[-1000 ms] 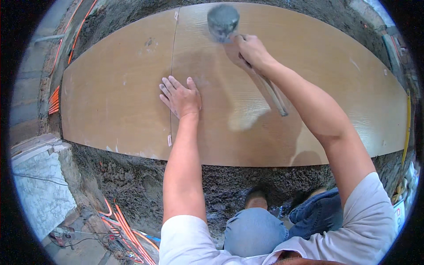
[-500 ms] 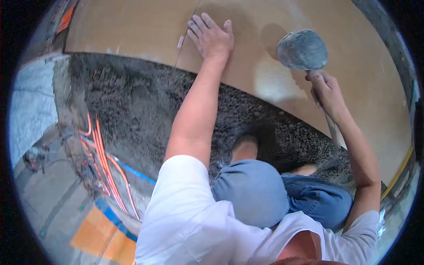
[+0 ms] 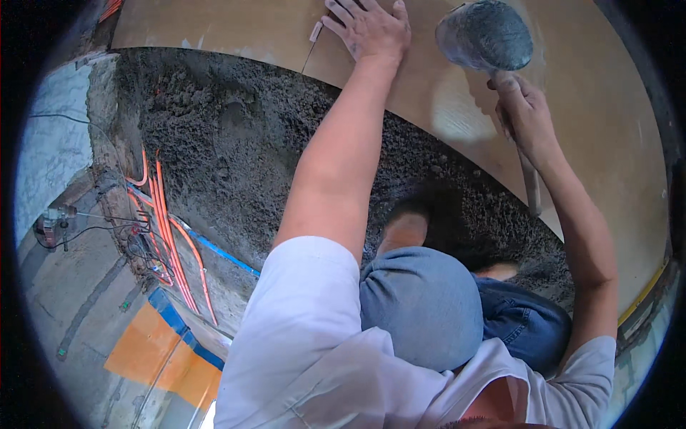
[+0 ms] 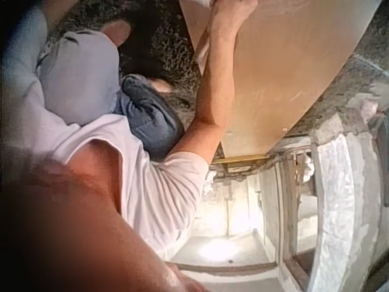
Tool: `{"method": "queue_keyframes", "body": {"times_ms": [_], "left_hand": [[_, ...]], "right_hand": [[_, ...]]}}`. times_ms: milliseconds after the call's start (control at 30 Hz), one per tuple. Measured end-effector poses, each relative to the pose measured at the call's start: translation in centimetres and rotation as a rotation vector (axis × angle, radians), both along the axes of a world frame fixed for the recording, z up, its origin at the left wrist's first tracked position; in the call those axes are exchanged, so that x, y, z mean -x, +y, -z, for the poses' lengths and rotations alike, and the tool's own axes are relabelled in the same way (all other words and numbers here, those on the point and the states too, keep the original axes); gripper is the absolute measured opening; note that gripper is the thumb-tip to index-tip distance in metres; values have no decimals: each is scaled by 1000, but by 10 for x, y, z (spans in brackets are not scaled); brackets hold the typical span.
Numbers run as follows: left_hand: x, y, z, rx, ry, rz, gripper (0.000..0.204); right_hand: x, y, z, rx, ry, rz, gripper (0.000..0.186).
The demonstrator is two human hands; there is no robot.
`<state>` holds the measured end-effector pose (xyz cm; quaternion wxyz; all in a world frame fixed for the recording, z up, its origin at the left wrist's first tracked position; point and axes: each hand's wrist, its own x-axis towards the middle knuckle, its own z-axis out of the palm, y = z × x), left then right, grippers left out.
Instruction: Laying large floor tiles onto a wet cement bed and leveling them with a mallet.
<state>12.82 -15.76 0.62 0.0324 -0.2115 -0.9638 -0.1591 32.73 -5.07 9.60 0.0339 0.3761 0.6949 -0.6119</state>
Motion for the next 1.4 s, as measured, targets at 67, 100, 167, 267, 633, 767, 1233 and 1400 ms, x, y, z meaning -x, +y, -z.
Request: {"method": "queue_keyframes", "body": {"times_ms": [67, 100, 167, 267, 633, 767, 1233, 1400], "left_hand": [[4, -2, 4, -105, 57, 44, 74], [5, 2, 2, -1, 37, 8, 73], [6, 10, -7, 97, 15, -19, 73], [6, 14, -27, 168, -127, -25, 75], [63, 93, 16, 89, 65, 141, 76], [90, 137, 5, 102, 54, 160, 75], [131, 220, 10, 143, 54, 568, 70], [149, 306, 14, 129, 46, 504, 75]], "right_hand": [[6, -3, 5, -33, -31, 14, 43], [10, 1, 11, -41, -34, 16, 43], [20, 11, 25, -68, -84, -65, 44], [17, 12, 4, -35, -16, -11, 42], [33, 95, 16, -52, 99, 222, 39], [44, 137, 10, -119, 115, 324, 41], [56, 159, 38, -408, -183, 158, 37], [55, 155, 45, -436, -198, 160, 28]]}}
